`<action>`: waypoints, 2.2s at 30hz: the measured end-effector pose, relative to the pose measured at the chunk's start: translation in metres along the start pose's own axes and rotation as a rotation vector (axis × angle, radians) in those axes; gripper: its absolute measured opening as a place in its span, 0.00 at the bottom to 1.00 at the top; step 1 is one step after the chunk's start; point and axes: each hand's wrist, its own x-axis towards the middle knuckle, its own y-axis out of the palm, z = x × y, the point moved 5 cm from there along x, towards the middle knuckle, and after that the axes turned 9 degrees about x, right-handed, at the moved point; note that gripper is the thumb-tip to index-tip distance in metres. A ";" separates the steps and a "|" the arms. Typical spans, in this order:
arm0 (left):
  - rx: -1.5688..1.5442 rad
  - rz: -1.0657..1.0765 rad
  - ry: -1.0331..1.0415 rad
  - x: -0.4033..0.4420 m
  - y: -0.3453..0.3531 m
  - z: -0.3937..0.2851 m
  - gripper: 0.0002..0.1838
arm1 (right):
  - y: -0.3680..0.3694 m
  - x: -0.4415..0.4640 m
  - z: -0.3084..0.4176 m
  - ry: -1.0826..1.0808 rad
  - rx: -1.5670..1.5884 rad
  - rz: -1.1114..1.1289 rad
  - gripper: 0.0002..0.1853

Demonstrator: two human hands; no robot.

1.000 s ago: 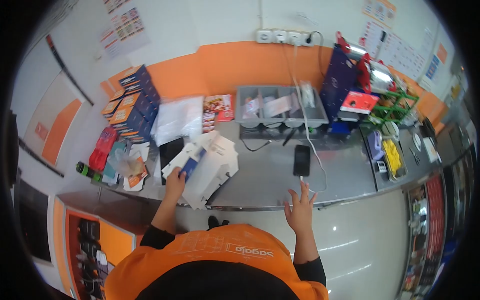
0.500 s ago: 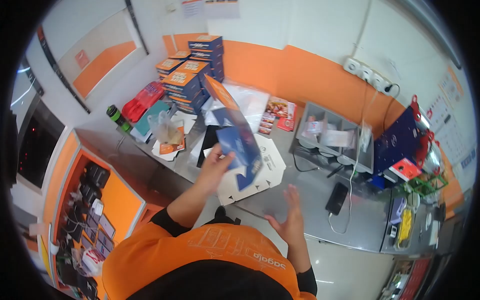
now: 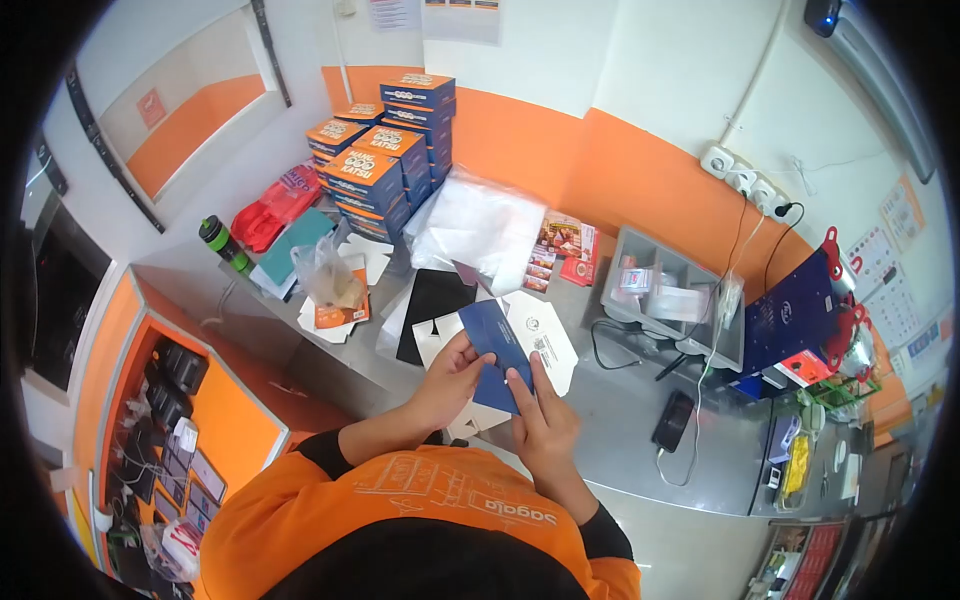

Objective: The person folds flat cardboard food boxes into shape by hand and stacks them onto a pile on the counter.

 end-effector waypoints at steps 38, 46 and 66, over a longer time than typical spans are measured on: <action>0.313 0.151 0.356 0.047 -0.022 -0.024 0.31 | 0.033 0.070 -0.003 -0.180 -0.241 0.030 0.25; 0.355 0.287 0.430 0.054 -0.004 -0.031 0.31 | 0.017 0.073 -0.018 -0.173 -0.167 -0.056 0.27; 1.258 0.226 -0.022 -0.003 0.116 0.013 0.10 | -0.067 0.042 -0.138 0.163 0.489 0.349 0.21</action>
